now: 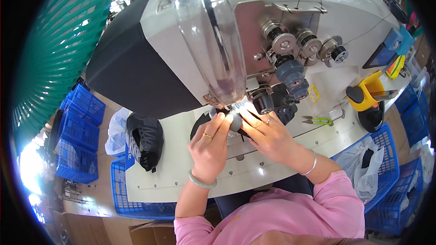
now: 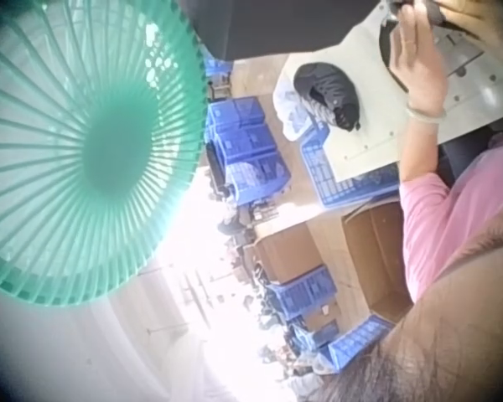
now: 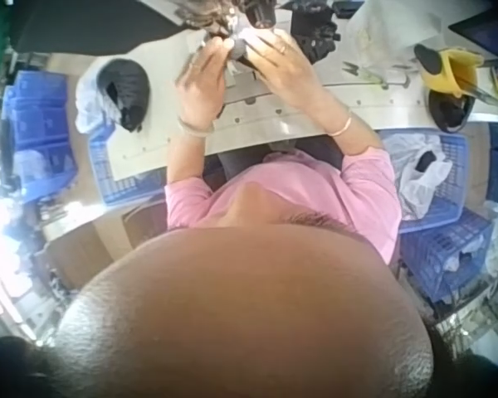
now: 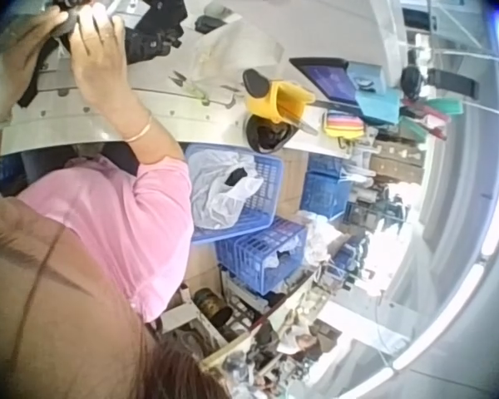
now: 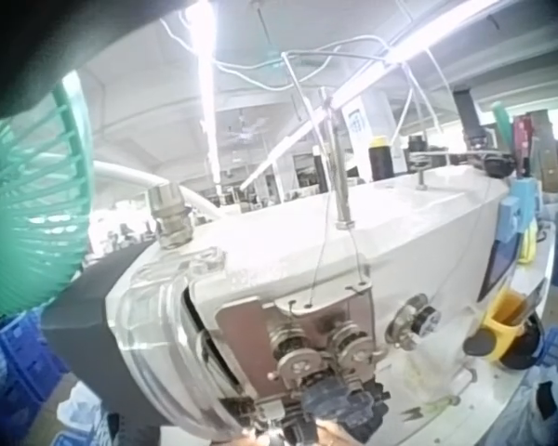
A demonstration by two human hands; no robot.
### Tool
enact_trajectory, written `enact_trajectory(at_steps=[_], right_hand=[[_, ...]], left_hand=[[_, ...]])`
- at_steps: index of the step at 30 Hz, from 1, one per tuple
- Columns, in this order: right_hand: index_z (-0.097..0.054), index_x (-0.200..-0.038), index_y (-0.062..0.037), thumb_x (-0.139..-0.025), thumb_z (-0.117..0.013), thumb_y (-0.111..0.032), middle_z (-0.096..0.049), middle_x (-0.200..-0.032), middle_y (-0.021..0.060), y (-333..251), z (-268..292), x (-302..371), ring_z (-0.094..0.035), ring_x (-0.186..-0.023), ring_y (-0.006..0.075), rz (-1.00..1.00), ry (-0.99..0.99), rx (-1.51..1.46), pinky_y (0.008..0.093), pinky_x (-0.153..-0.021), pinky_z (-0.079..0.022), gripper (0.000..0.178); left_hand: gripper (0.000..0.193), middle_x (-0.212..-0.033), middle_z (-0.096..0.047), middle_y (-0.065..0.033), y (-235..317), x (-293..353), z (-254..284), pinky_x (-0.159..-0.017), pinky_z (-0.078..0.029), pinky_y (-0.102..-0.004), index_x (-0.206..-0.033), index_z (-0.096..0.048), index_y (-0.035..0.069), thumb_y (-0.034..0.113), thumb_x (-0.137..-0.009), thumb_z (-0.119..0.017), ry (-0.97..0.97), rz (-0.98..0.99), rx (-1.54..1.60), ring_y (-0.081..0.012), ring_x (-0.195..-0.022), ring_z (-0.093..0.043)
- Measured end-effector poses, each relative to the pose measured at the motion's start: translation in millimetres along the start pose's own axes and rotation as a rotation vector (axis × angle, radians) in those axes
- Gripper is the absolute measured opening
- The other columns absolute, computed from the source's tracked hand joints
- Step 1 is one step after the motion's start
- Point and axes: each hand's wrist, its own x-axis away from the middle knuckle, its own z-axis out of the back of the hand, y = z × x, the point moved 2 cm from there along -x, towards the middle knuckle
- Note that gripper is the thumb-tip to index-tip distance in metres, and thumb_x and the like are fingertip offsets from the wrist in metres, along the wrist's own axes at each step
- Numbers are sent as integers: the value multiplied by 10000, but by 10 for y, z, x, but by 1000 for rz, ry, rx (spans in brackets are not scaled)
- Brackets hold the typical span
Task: Stitching shoe upper components using a sewing machine and trimming threads.
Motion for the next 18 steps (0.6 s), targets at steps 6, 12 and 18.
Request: enact_trajectory(at_steps=[6,12,18], right_hand=[[-614,-1142,2,-630,-771,-54,-547,-1319,155,24,-59,37,-545,-1168,326,-1,30,22,478,-902,-437,538],[-596,-1153,38,-765,-692,-115,-547,-1274,184,-115,-112,2,-507,-1218,343,-79,25,13,539,-1048,-363,428],[-596,-1165,1,-784,-700,-87,-527,-1273,228,-23,-72,28,-495,-1208,392,-97,68,-225,496,-1033,-390,405]], left_hand=[[315,-1019,-667,-89,40,8,-15,-728,-558,-331,-996,-710,32,-73,-703,-665,-35,-55,-99,-262,-854,-674],[346,-1053,-653,-91,-19,7,-20,-751,-561,-336,-1028,-700,30,-71,-700,-657,-33,-81,-103,-258,-893,-673],[302,-1101,-628,-134,-20,30,-29,-813,-569,-353,-1002,-687,-15,-50,-706,-636,-81,-113,-157,-297,-967,-671]])
